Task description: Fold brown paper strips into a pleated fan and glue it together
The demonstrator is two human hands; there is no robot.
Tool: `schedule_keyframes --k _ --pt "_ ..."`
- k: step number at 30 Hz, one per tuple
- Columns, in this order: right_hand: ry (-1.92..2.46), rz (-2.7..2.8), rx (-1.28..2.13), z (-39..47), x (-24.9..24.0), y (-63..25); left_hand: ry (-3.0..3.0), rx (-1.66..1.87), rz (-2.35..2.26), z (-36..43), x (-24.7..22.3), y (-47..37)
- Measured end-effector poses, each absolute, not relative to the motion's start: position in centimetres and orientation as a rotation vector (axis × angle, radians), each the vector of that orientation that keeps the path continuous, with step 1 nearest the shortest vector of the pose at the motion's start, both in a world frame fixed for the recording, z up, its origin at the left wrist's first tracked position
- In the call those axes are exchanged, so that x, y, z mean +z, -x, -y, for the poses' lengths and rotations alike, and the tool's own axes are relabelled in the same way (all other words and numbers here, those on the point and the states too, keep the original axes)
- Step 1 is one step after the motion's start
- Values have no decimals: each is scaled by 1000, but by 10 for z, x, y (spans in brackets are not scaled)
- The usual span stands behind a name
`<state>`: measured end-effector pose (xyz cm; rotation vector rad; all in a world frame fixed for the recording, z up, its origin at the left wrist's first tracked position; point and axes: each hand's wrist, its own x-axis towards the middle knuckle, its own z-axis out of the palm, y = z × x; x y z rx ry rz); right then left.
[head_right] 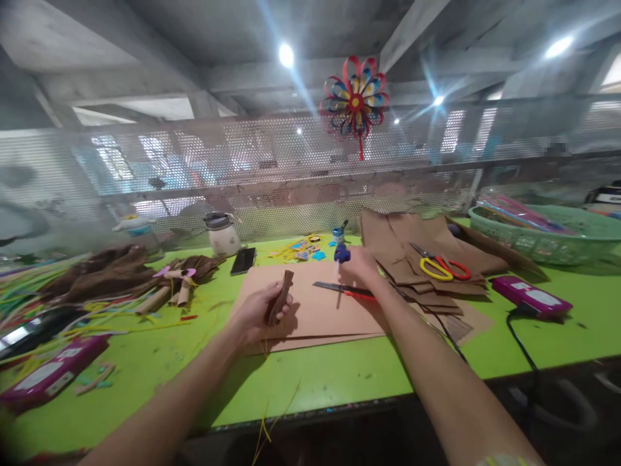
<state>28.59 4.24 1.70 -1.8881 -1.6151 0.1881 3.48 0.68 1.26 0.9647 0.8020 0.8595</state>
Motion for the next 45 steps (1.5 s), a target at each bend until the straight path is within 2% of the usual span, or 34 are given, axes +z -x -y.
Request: schedule_keyframes --k 5,8,10,15,23,45 --pt "1587 1635 467 -14 38 -283 -903 862 -814 -15 7 -29" --pt "1259 1700 835 9 46 -268 -875 869 -818 -15 3 -27" --pt "1188 1741 899 21 47 -258 -859 869 -826 -14 1 -26" --pt "1215 1885 685 32 41 -242 -828 810 -760 -9 0 -23" --pt "1359 1883 572 40 40 -237 -707 750 -695 -4 2 -19" --pt "1336 1966 499 41 36 -235 -790 781 -801 0 4 -22"
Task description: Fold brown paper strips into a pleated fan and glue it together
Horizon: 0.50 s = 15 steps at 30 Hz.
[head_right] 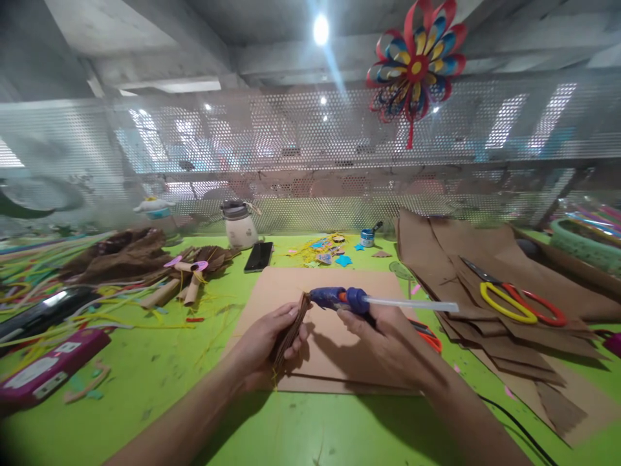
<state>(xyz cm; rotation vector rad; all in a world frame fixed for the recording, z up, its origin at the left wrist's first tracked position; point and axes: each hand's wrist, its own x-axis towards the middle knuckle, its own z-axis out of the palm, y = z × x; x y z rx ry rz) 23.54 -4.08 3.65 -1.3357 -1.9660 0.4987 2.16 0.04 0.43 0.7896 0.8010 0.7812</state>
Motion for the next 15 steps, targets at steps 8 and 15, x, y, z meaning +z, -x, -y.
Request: schedule_keyframes --k 8,15 --pt "1350 1963 500 41 35 -234 -799 778 -792 -1 3 -20" --pt "1359 1937 494 41 34 -234 -740 764 -774 1 4 -19"
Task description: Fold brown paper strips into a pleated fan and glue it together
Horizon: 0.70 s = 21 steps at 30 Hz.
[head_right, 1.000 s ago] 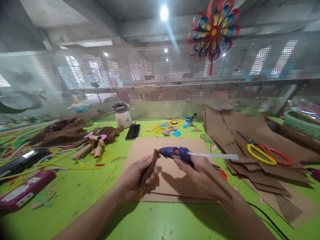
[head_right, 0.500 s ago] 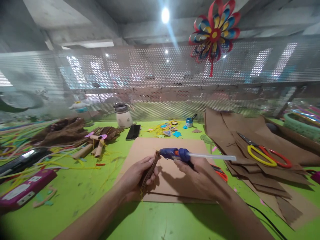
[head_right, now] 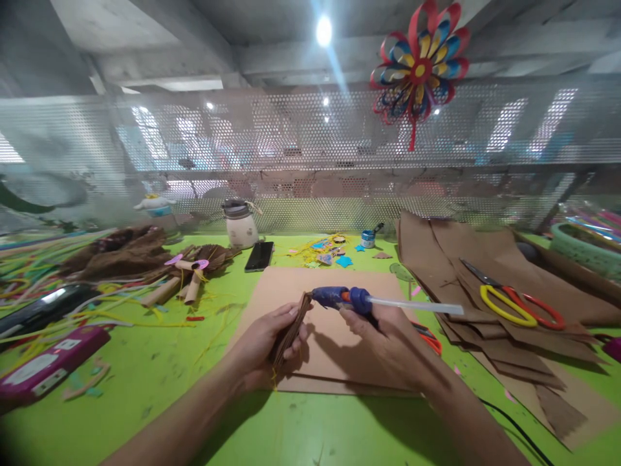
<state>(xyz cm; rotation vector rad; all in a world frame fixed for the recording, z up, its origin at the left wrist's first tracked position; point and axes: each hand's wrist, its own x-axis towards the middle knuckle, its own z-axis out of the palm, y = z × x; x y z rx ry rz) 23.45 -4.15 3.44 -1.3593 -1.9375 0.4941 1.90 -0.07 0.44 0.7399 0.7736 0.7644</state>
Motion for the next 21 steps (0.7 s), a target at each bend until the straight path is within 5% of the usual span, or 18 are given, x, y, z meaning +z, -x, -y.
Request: schedule_keyframes --k 21 --pt "1396 1938 509 42 32 -235 -760 743 -760 -2 0 -18"
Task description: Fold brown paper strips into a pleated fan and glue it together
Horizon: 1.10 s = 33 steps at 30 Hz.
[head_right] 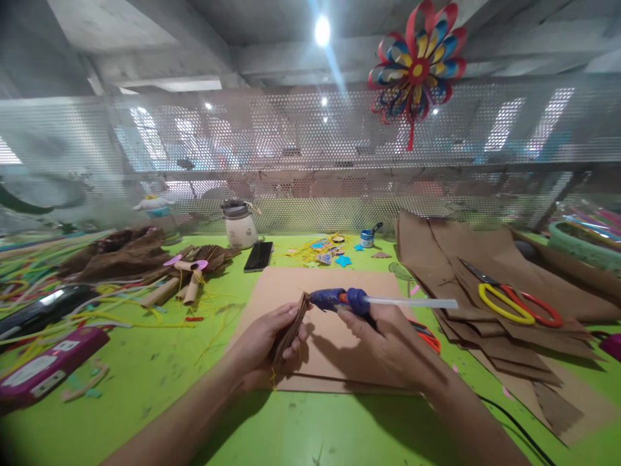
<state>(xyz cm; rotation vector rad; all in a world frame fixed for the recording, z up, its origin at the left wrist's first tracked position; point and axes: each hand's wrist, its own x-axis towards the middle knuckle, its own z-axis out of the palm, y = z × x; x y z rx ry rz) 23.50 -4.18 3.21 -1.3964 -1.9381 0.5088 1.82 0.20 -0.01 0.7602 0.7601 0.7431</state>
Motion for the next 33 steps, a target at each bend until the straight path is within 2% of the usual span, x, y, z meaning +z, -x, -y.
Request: schedule_keyframes --k 33 --pt "1312 1915 441 40 34 -235 -777 750 -752 -2 3 -18"
